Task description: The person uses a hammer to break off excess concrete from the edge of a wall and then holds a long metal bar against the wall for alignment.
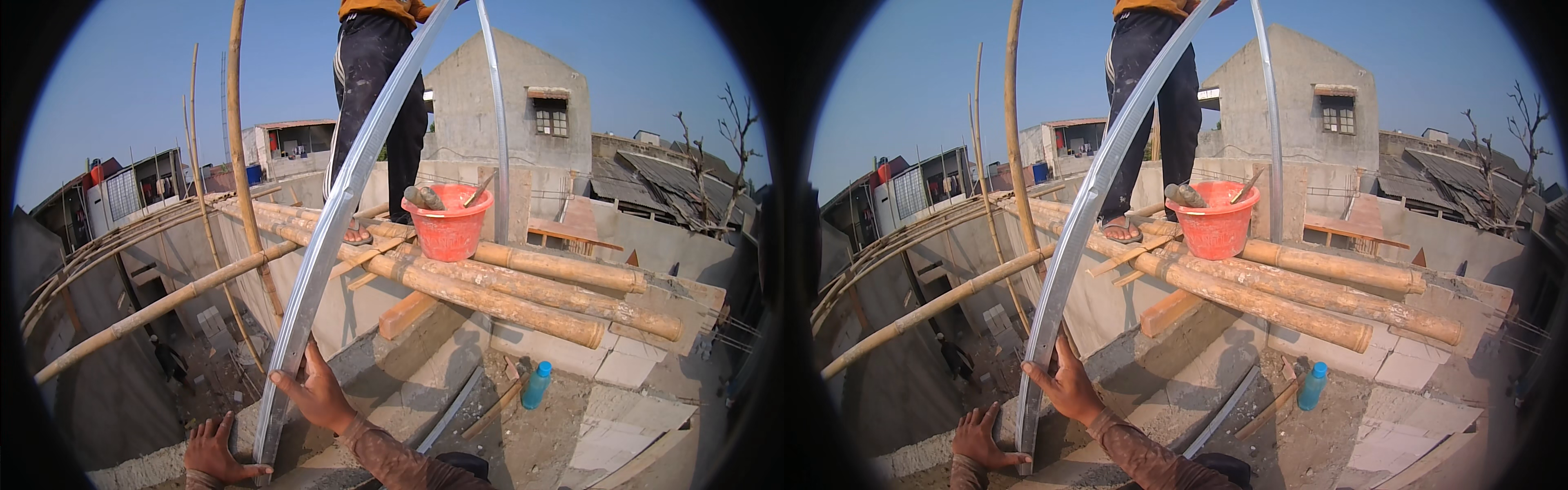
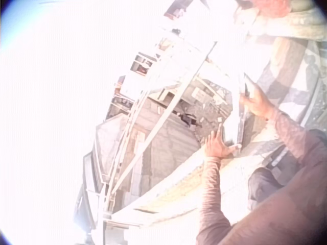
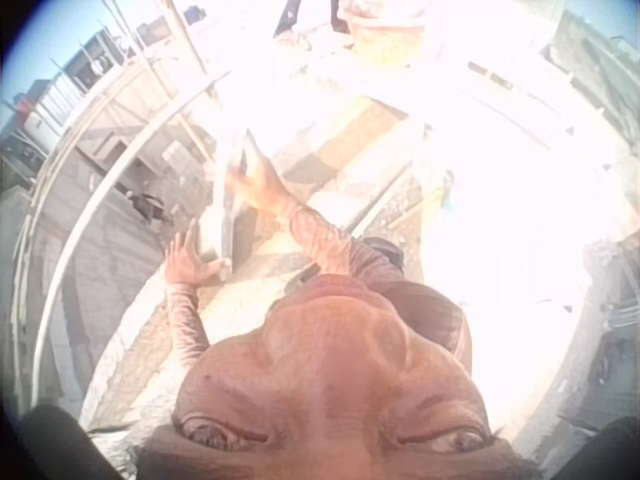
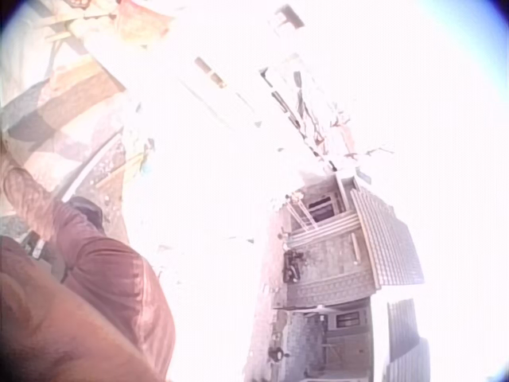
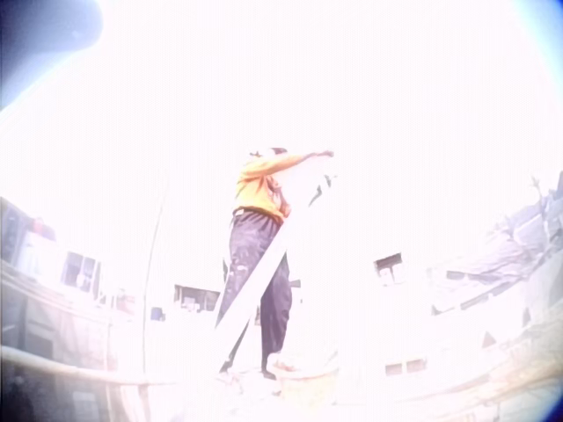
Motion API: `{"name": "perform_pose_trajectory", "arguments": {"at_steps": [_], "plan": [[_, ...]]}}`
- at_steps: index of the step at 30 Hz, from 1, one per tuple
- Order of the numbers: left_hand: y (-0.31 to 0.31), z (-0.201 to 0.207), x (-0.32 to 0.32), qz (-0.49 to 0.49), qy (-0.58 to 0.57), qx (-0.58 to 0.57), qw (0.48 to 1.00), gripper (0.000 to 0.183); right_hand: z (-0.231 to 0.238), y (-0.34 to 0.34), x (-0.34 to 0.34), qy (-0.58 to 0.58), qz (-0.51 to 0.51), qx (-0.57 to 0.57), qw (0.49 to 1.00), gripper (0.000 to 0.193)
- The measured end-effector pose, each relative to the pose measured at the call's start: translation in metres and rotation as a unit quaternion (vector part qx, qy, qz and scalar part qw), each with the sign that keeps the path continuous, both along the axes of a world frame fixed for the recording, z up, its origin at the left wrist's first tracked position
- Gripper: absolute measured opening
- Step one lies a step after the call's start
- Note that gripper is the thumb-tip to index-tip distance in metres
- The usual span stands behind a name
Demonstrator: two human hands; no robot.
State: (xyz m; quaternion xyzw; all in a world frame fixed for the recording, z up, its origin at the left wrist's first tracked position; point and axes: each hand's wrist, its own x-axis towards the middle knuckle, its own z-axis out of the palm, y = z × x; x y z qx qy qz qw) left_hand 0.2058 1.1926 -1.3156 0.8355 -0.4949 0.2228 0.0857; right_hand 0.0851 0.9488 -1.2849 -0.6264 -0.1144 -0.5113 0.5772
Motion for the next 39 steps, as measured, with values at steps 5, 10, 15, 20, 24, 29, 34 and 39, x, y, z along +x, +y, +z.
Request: {"name": "perform_pose_trajectory", "arguments": {"at_steps": [5,10,15,20,24,29,34,39], "plan": [[0.0,-0.001,0.002,-0.015,0.003,-0.006,1.0,0.133,0.001,0.001,0.0,-0.011,-0.015,0.0,1.0,0.066],[-0.001,0.0,0.002,-0.023,0.01,-0.008,1.0,0.133,0.003,0.002,-0.001,-0.008,-0.007,0.008,1.0,0.064],[0.0,0.002,0.0,-0.006,0.021,0.008,1.0,0.134,0.002,0.003,-0.002,-0.005,-0.001,0.013,1.0,0.06],[-0.001,0.002,0.001,-0.005,0.025,0.007,1.0,0.135,0.003,0.002,-0.002,-0.012,-0.02,-0.004,1.0,0.058],[-0.002,0.001,0.002,-0.01,0.017,0.006,1.0,0.134,0.003,0.0,-0.004,0.011,0.011,0.003,1.0,0.059],[-0.001,-0.002,0.005,-0.022,0.002,0.004,1.0,0.134,-0.001,0.001,-0.004,0.024,0.056,0.035,0.998,0.063],[0.001,-0.004,0.007,-0.022,-0.014,0.012,1.0,0.135,0.0,0.0,-0.005,0.026,0.028,0.015,0.999,0.064],[-0.001,0.007,0.001,-0.032,0.0,0.029,0.999,0.137,0.005,0.0,-0.009,0.034,0.004,-0.003,0.999,0.065]]}}
